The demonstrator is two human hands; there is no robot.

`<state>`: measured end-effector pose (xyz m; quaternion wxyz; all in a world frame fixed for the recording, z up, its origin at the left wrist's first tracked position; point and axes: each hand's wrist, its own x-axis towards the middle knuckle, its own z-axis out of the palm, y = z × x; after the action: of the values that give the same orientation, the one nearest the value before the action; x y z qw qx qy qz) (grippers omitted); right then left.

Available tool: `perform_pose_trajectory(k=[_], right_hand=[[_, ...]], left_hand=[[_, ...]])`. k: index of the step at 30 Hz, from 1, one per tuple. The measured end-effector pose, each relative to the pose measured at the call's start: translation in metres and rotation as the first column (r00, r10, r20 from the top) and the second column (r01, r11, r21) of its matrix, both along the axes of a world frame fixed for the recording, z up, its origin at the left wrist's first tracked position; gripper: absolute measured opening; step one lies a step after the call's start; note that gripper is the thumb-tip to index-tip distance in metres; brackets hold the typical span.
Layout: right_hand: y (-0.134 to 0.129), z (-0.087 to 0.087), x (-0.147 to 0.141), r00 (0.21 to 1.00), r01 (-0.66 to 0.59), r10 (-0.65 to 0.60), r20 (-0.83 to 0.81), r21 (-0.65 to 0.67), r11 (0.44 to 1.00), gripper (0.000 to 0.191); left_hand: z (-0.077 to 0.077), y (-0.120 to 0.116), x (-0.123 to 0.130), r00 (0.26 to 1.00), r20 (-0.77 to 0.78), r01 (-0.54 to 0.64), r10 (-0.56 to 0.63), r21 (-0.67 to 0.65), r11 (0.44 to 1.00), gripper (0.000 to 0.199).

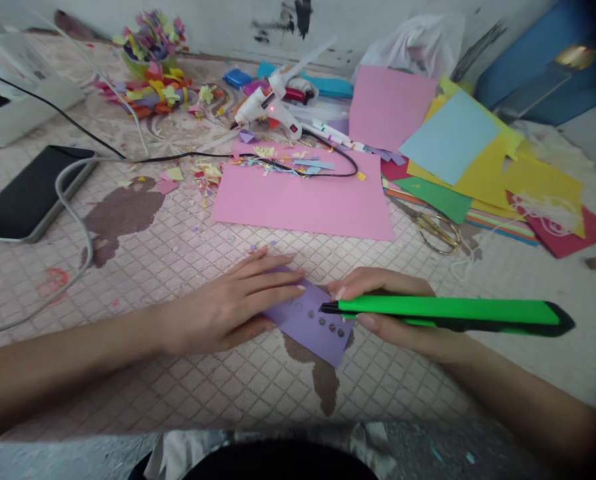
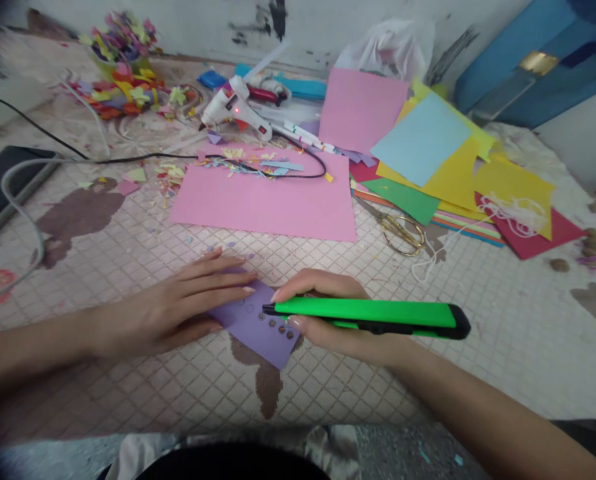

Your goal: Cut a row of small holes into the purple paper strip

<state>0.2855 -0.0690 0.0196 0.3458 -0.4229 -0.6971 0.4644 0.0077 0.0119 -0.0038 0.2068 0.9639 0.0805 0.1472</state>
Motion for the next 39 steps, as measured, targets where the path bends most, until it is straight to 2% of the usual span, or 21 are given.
perform_pose_trajectory(k=[4, 6, 9, 13, 14, 16, 17, 19, 27, 30, 34, 39], right_hand=[[0.001, 0.000, 0.001, 0.996, -0.072, 0.071, -0.048, -0.019, 0.997, 0.021], [0.000, 0.001, 0.002, 0.994, -0.080, 0.079, -0.070, -0.004, 0.997, 0.021], [0.000, 0.003, 0.003, 0.995, -0.077, 0.072, -0.072, -0.063, 0.995, 0.019], [-0.002, 0.001, 0.000, 0.997, -0.076, 0.074, -0.037, -0.040, 0.996, 0.022], [-0.002, 0.001, -0.001, 0.998, -0.067, 0.067, -0.021, -0.019, 0.998, 0.023], [-0.003, -0.001, -0.005, 0.998, -0.055, 0.055, 0.005, 0.018, 0.998, 0.027], [-0.002, -0.002, -0.007, 0.998, -0.054, 0.053, 0.012, 0.035, 0.998, 0.028], [0.001, -0.003, -0.011, 0.998, -0.060, 0.059, 0.016, 0.064, 0.996, 0.028], [0.020, -0.005, -0.021, 0.989, -0.143, 0.141, 0.035, 0.078, 0.987, 0.028], [0.018, -0.010, -0.022, 0.995, -0.100, 0.102, -0.024, 0.079, 0.992, 0.026], [0.010, -0.013, -0.022, 0.998, -0.068, 0.068, -0.004, 0.082, 0.994, 0.024], [0.007, -0.008, -0.026, 0.998, -0.039, 0.030, 0.056, 0.157, 0.987, 0.027]], left_hand=[[-0.003, 0.007, -0.003, 0.998, 0.037, -0.060, 0.059, 0.032, 0.998, 0.050], [-0.005, 0.011, -0.004, 0.995, 0.060, -0.083, 0.080, 0.042, 0.996, 0.047], [-0.004, 0.014, -0.006, 0.990, 0.082, -0.116, 0.112, 0.053, 0.992, 0.045], [0.000, 0.008, -0.004, 0.982, 0.086, -0.169, 0.170, -0.021, 0.985, 0.041], [0.001, 0.005, -0.003, 0.979, 0.080, -0.186, 0.188, -0.038, 0.982, 0.044], [0.000, 0.000, -0.001, 0.977, 0.040, -0.208, 0.209, -0.037, 0.977, 0.062], [-0.001, -0.002, 0.000, 0.977, 0.025, -0.210, 0.210, -0.027, 0.977, 0.069], [-0.003, -0.004, 0.002, 0.979, 0.003, -0.206, 0.206, -0.007, 0.979, 0.070], [-0.001, 0.001, 0.003, 0.992, -0.103, -0.071, 0.071, 0.002, 0.997, 0.053], [0.000, -0.003, 0.004, 0.989, -0.077, -0.126, 0.127, 0.018, 0.992, 0.059], [0.000, -0.013, 0.005, 0.972, -0.051, -0.227, 0.228, 0.023, 0.974, 0.083], [0.000, -0.014, 0.006, 0.977, -0.079, -0.196, 0.197, 0.022, 0.980, 0.073]])
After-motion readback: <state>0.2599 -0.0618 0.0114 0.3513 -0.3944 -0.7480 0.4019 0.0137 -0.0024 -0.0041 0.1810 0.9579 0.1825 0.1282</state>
